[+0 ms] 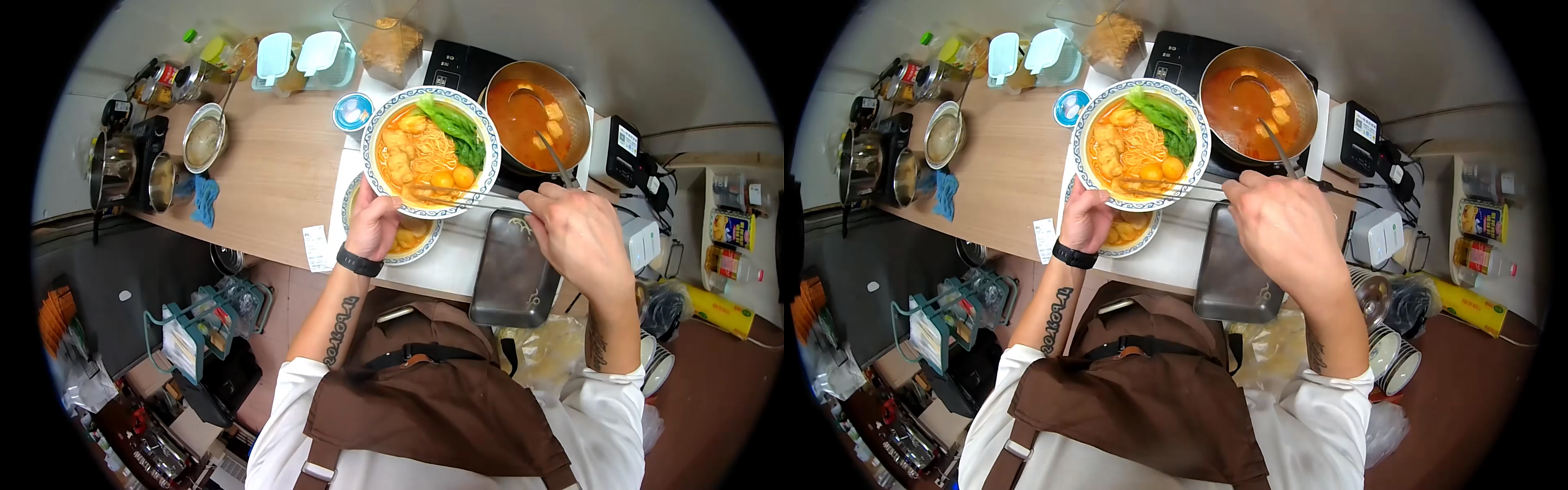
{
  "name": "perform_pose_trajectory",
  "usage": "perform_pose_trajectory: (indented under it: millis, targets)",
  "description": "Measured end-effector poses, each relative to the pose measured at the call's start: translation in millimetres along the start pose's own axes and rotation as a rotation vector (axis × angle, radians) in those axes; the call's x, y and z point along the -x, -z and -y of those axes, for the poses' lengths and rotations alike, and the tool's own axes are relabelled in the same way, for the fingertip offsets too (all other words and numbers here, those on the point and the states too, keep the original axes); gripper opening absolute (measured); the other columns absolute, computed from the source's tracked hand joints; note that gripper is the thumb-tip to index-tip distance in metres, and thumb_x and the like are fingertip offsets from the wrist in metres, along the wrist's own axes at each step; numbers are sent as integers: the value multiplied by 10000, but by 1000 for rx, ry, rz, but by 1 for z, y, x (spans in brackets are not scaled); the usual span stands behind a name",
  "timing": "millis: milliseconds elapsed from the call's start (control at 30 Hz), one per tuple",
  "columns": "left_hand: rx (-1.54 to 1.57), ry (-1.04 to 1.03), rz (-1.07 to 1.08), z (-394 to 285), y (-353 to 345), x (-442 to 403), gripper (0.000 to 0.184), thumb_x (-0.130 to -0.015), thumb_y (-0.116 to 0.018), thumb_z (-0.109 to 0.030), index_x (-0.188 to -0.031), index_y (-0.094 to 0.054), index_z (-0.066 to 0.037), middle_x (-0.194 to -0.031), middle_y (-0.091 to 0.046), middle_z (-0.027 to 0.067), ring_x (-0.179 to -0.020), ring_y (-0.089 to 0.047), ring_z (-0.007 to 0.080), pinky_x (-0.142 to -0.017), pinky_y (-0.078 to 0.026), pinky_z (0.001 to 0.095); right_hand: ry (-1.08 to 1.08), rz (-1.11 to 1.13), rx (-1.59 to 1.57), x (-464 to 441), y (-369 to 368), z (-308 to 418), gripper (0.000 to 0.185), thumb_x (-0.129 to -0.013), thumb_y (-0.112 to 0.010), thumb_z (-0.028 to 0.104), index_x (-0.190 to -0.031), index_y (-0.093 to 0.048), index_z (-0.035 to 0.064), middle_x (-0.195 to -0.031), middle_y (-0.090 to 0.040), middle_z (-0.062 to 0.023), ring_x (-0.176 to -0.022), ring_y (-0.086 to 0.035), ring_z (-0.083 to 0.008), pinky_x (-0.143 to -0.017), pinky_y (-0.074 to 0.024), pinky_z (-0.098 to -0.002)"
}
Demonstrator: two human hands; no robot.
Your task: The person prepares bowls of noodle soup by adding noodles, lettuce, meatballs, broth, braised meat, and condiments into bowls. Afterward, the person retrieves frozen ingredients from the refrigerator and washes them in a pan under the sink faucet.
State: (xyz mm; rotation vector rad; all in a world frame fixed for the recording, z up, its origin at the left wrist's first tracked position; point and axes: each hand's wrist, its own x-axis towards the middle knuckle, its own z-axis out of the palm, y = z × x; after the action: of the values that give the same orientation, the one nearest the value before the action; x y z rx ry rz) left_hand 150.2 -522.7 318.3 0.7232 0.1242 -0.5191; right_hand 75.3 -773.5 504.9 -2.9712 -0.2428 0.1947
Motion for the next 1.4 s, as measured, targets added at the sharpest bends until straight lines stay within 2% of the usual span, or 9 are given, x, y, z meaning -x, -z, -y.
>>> perform_pose_trajectory:
  millis: [267, 433, 500, 567, 633, 900, 1033, 1233, 1400]
  targets:
    - [19, 5, -9, -1, 1, 9, 743, -813, -546, 38, -1510, -314, -75, -1462, -474, 102, -1336, -480, 269, -1114, -397, 425, -100, -111, -95, 34, -24, -19, 256, -854, -678, 131, -1094, -669, 43, -833, -623, -116, -763, -640, -293, -662, -499, -398]
    - [12, -39, -32, -8, 17, 29, 747, -802, -590, -24, -1497, -316, -35, -1481, -460, 126, -1353, -470, 285, -1129, -392, 445, -498, -117, -621, 119, -64, -23, 332, -890, -701, 163, -1182, -637, 18, -800, -593, -112, -633, -549, -256, -613, -473, -316]
    - [-8, -50, -42, -18, 26, 47, 753, -798, -601, -53, -1493, -317, -9, -1506, -444, 139, -1388, -440, 297, -1163, -357, 449, -688, 68, -726, 156, -104, -19, 345, -915, -678, 199, -1195, -610, 9, -840, -660, -149, -668, -616, -317, -634, -504, -369]
    - [12, -101, -96, -22, 40, 63, 768, -778, -638, -69, -1483, -341, -5, -1487, -470, 149, -1374, -459, 296, -1163, -360, 437, -670, 26, -482, 195, -172, -12, 346, -919, -671, 258, -1148, -600, 8, -857, -697, -193, -756, -663, -396, -671, -516, -455]
    - [31, -105, -170, -32, 54, 83, 771, -769, -643, -65, -1479, -348, -1, -1484, -475, 152, -1358, -477, 294, -1157, -370, 435, -770, 260, -304, 187, -185, 10, 366, -906, -678, 325, -1070, -596, 7, -862, -702, -230, -837, -667, -448, -715, -515, -519]
    - [206, -213, -222, -81, 128, 161, 716, -788, -628, -27, -1455, -371, -11, -1425, -525, 131, -1302, -528, 263, -1102, -434, 421, -797, 297, -18, 145, -215, 26, 460, -805, -761, 447, -907, -665, 9, -852, -703, -228, -828, -669, -427, -761, -525, -496]
    - [233, -324, -275, -122, 196, 204, 716, -790, -627, -28, -1455, -363, 8, -1417, -528, 136, -1288, -534, 269, -1105, -425, 417, -560, 59, -146, 57, -161, 95, 319, -827, -747, 296, -800, -649, -7, -683, -659, -190, -665, -652, -378, -645, -514, -445]
    - [252, -456, -343, -216, 290, 277, 787, -752, -649, -18, -1477, -343, -3, -1424, -516, 140, -1319, -502, 273, -1129, -392, 399, -184, 25, -383, -110, -147, 286, 215, -852, -726, 215, -917, -663, 20, -671, -658, -165, -612, -651, -296, -614, -510, -388]
    - [192, -438, -413, -315, 355, 336, 794, -776, -643, -34, -1496, -309, -21, -1468, -470, 125, -1350, -474, 274, -1140, -380, 419, 132, 69, -731, -268, -159, 459, 485, -870, -721, 170, -1303, -535, 55, -679, -580, -72, -625, -575, -183, -612, -481, -338]
